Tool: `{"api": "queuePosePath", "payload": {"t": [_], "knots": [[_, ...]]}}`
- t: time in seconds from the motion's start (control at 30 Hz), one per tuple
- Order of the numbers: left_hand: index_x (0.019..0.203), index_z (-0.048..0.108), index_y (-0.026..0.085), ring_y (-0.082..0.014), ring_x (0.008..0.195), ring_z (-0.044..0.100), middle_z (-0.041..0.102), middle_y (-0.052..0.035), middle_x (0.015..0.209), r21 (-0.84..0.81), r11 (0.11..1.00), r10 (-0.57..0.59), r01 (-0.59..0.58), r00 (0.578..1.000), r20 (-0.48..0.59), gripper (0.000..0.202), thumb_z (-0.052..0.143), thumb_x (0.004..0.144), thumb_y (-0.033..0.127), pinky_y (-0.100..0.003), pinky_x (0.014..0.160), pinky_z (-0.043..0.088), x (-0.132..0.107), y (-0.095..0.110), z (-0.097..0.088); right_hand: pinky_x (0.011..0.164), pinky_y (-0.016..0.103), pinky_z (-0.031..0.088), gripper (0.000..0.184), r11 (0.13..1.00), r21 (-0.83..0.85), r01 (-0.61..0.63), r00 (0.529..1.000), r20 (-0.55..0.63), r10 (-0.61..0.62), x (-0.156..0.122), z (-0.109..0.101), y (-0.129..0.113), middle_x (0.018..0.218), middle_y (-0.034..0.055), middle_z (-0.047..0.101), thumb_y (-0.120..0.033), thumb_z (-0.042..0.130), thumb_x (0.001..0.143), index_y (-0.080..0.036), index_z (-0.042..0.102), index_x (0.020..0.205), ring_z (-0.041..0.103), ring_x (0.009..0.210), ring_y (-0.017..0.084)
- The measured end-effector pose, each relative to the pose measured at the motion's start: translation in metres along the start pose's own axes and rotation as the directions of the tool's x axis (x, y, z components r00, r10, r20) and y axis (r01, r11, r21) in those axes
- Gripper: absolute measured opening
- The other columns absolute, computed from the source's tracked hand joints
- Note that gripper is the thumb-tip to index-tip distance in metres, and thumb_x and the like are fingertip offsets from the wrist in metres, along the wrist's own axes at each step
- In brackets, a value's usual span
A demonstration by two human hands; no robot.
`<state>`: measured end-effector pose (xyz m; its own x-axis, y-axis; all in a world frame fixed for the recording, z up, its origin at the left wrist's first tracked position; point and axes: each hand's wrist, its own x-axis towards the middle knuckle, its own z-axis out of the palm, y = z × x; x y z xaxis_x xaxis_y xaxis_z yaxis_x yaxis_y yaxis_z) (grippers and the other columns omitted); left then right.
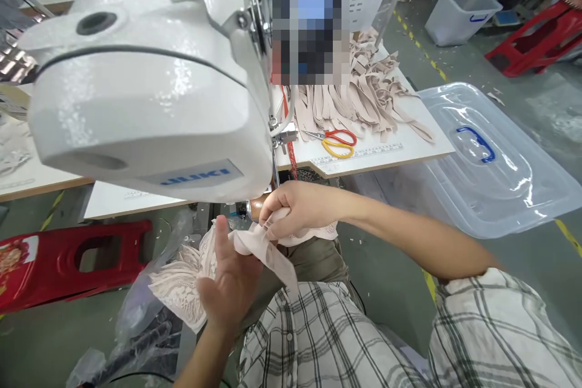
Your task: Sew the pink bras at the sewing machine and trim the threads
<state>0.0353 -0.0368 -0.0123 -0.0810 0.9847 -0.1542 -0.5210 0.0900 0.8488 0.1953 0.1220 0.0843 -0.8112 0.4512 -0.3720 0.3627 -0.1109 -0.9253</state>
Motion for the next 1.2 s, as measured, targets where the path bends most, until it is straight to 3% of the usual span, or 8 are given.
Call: {"api": "queuePosePath", "payload": {"t": [0.17,0.3,0.37,0.53,0.7,0.97,1.1,1.2], "knots": [[0.146,0.042,0.045,-0.0335,0.125,0.06,0.06,-0.0053,0.142,0.114,0.979,0.146,-0.169,0.971,0.191,0.07,0.064,0.082,0.064,-0.05,0.104,0.049,0.0,0.018,-0.019,0.061,0.024,0.045,0.006,0.983,-0.149,0.102,0.995,0.023,-0.1,0.0,-0.009,-0.012,0.083,0.0004,0.072,-0.022,0.069,0.069,-0.021,0.074,0.074,0.063,0.072,0.015],[0.143,0.051,0.036,-0.0363,0.126,0.059,0.062,-0.0099,0.139,0.186,0.977,0.05,-0.105,0.96,0.277,0.069,0.058,0.083,0.069,-0.052,0.104,0.049,-0.002,0.019,-0.016,0.059,0.024,0.043,0.008,0.989,-0.117,0.089,0.994,0.076,-0.08,-0.005,-0.009,-0.017,0.078,-0.0004,0.07,-0.026,0.071,0.069,-0.022,0.074,0.076,0.061,0.07,0.015],[0.143,0.053,0.029,-0.0388,0.131,0.054,0.059,-0.0139,0.142,0.272,0.933,0.162,-0.234,0.951,0.263,0.069,0.057,0.084,0.067,-0.055,0.107,0.046,0.0,0.015,-0.014,0.057,0.024,0.04,0.009,0.986,-0.139,0.091,0.993,0.089,-0.079,-0.005,-0.009,-0.019,0.076,-0.0018,0.069,-0.023,0.069,0.069,-0.023,0.074,0.077,0.058,0.065,0.013],[0.147,0.047,0.027,-0.0402,0.139,0.045,0.056,-0.0152,0.144,0.61,0.47,0.505,-0.639,0.761,0.408,0.075,0.074,0.079,0.045,-0.055,0.116,0.035,0.019,0.015,-0.028,0.054,0.028,0.025,0.014,0.802,-0.592,0.077,0.983,-0.092,-0.162,0.005,-0.009,-0.016,0.053,-0.0039,0.048,-0.016,0.062,0.071,-0.02,0.061,0.058,0.037,0.051,0.01],[0.132,0.064,0.026,-0.0307,0.107,0.07,0.076,-0.0108,0.112,0.738,0.065,0.234,-0.671,0.73,0.643,0.062,0.08,0.073,0.032,-0.04,0.108,0.046,0.055,0.032,-0.045,0.057,0.03,0.019,0.027,0.66,-0.751,0.011,0.965,-0.165,-0.205,0.01,-0.007,-0.01,0.049,-0.0038,0.034,-0.019,0.058,0.073,-0.019,0.046,0.05,0.027,0.052,0.01],[0.118,0.075,0.027,-0.0259,0.087,0.071,0.078,-0.0087,0.092,0.755,0.028,0.064,-0.655,0.755,0.653,0.043,0.078,0.076,0.034,-0.033,0.094,0.052,0.078,0.046,-0.04,0.054,0.03,0.018,0.029,0.695,-0.719,0.009,0.966,-0.175,-0.193,0.004,-0.006,-0.017,0.051,-0.0053,0.03,-0.018,0.058,0.075,-0.019,0.039,0.053,0.021,0.051,0.008],[0.121,0.072,0.026,-0.0178,0.055,0.061,0.067,-0.0019,0.061,0.665,-0.186,0.095,-0.723,0.661,0.745,0.041,0.073,0.082,0.035,-0.025,0.065,0.053,0.077,0.051,-0.034,0.052,0.029,0.021,0.028,0.712,-0.702,-0.004,0.966,-0.186,-0.177,0.001,-0.006,-0.016,0.051,-0.0047,0.035,-0.017,0.06,0.077,-0.019,0.045,0.054,0.026,0.05,0.009],[0.133,0.062,0.024,-0.0167,0.059,0.063,0.071,-0.0019,0.072,0.617,-0.282,0.099,-0.735,0.617,0.781,0.046,0.066,0.088,0.032,-0.024,0.062,0.05,0.072,0.055,-0.027,0.059,0.027,0.034,0.011,0.727,-0.682,0.084,0.939,-0.19,-0.287,-0.002,-0.006,-0.001,0.068,0.0005,0.057,-0.019,0.06,0.081,-0.018,0.062,0.071,0.047,0.063,0.013]]}}
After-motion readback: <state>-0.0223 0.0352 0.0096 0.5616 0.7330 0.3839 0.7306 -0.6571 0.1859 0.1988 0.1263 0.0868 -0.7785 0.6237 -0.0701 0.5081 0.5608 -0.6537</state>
